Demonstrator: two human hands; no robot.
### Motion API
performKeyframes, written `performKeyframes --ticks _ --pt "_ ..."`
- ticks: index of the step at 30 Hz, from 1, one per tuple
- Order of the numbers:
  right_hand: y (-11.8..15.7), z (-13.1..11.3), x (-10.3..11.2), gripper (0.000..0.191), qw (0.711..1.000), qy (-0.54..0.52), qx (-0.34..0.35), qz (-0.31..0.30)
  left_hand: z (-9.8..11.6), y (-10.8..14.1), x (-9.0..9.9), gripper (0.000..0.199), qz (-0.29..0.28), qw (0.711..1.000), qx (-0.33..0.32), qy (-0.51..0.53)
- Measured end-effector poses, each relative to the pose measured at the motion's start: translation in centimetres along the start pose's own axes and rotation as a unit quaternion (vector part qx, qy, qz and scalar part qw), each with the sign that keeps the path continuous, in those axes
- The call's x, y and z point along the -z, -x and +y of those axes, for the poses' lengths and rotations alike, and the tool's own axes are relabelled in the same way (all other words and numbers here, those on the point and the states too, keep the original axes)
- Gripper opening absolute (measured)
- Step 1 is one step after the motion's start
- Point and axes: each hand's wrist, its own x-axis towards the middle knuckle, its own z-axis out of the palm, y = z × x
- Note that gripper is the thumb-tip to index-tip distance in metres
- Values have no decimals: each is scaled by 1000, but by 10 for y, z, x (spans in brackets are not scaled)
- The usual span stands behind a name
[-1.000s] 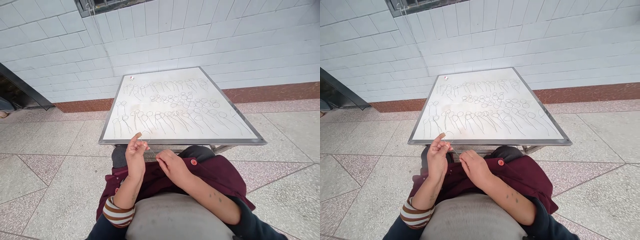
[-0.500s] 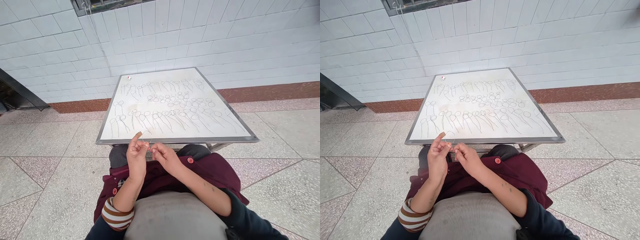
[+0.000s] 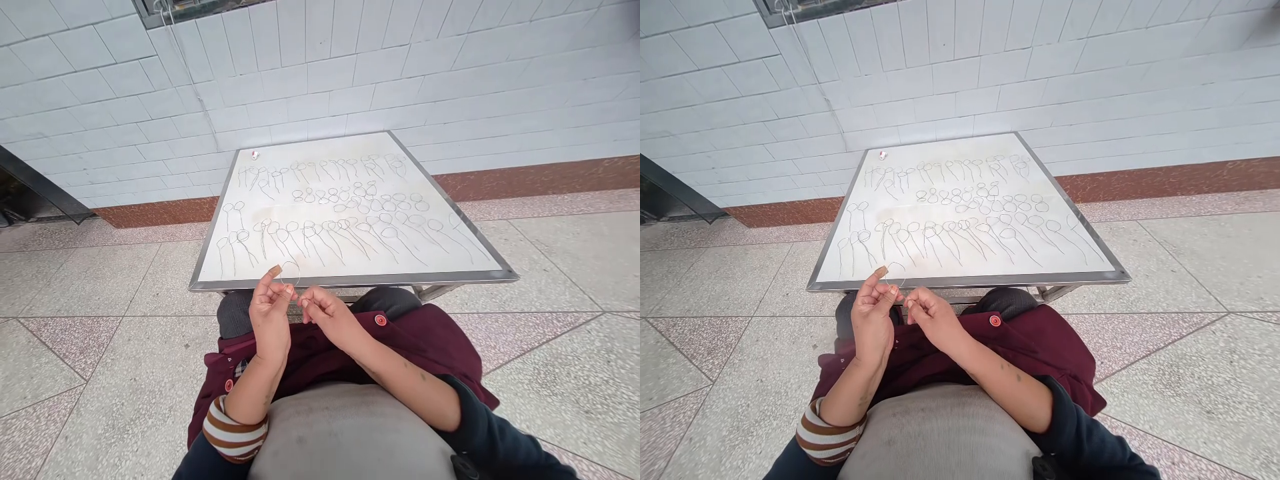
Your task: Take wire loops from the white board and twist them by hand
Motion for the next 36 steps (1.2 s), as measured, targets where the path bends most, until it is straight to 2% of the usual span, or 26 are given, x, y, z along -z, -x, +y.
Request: performKeyframes --ticks 6,10,17,22,26,27,29,31,32,36 --pt "8 -1 2 14 1000 -15 -11 -21 6 -5 2 40 18 1000 -3 5" --pt "11 -2 0 13 1000 -10 -6 -13 10 -6 3 39 24 999 -19 10" --pt "20 -4 -1 13 997 68 28 -9 12 -4 7 40 16 999 -20 21" --pt "35 -1 6 20 990 117 38 -68 17 -6 11 40 34 999 -27 15" --pt "49 9 17 22 979 137 -5 -150 27 -13 17 41 66 996 -54 22" --pt "49 11 21 22 980 139 -21 -138 29 -13 19 42 63 996 -56 17" --pt "46 8 28 24 990 125 -42 -51 32 -12 19 44 35 999 -41 -2" --pt "36 -1 33 26 994 93 -29 55 30 -7 17 45 -10 1000 -18 -23" --pt "30 -8 34 26 994 76 -14 80 28 -3 14 46 -32 999 -8 -34" --pt "6 -30 27 30 997 20 33 74 15 11 5 48 -107 991 24 -80"
